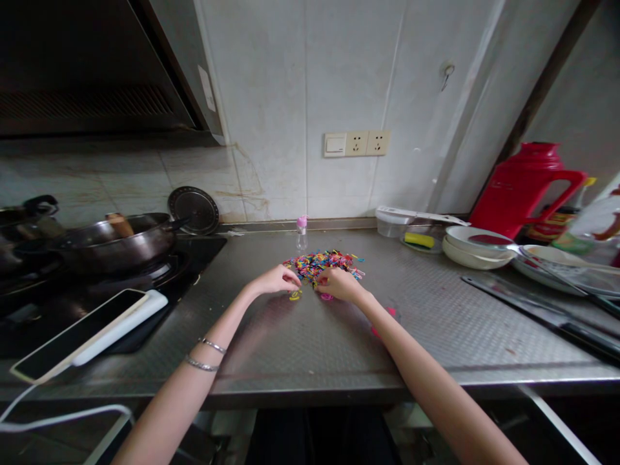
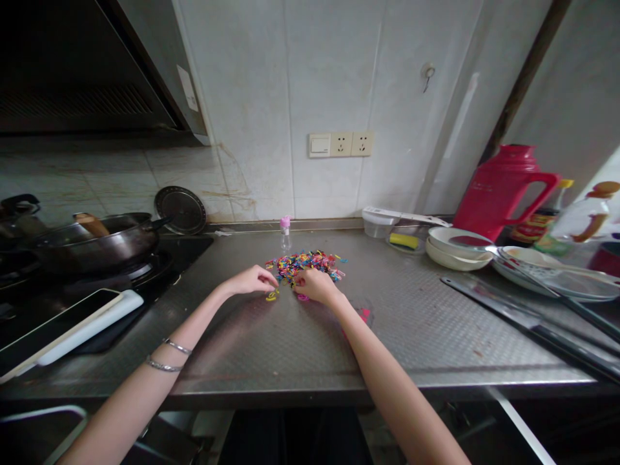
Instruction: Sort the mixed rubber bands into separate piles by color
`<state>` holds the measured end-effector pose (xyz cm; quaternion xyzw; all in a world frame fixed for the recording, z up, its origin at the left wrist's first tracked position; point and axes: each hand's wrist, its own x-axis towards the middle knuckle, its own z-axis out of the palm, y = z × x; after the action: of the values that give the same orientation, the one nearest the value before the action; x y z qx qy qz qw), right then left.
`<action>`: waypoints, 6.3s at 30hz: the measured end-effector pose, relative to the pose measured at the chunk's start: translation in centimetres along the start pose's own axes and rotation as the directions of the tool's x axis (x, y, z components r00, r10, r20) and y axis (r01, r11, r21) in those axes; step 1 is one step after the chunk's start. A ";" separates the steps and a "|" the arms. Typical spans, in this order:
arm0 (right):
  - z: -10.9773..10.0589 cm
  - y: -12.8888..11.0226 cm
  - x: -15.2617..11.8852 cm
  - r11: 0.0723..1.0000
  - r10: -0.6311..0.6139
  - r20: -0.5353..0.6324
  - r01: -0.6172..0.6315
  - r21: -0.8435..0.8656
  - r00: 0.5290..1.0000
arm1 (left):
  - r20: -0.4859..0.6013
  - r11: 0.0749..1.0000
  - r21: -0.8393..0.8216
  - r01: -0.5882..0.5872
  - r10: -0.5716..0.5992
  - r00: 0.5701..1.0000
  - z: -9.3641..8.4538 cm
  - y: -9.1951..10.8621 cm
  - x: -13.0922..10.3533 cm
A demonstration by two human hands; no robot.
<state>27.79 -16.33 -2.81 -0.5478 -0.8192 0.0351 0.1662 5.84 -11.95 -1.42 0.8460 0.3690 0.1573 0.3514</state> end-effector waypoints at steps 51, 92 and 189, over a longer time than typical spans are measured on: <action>0.4 -1.1 0.3 0.944 -0.176 -0.240 0.233 0.233 0.955 | -0.401 0.999 0.008 0.045 -0.038 0.915 0.0 -3.5 0.6; -0.6 2.0 0.1 0.988 0.019 -0.279 0.024 0.152 0.960 | -0.530 0.878 0.339 0.339 -0.119 0.839 2.8 -0.4 0.1; -0.3 -0.6 -0.5 0.993 -0.071 -0.111 0.081 0.090 0.991 | -0.479 0.972 0.135 0.192 -0.106 0.871 2.8 -2.7 1.9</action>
<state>27.54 -17.06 -2.48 -0.5088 -0.8268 0.0381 0.2369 7.23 -10.55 -5.34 0.7798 0.5197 0.2955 0.1858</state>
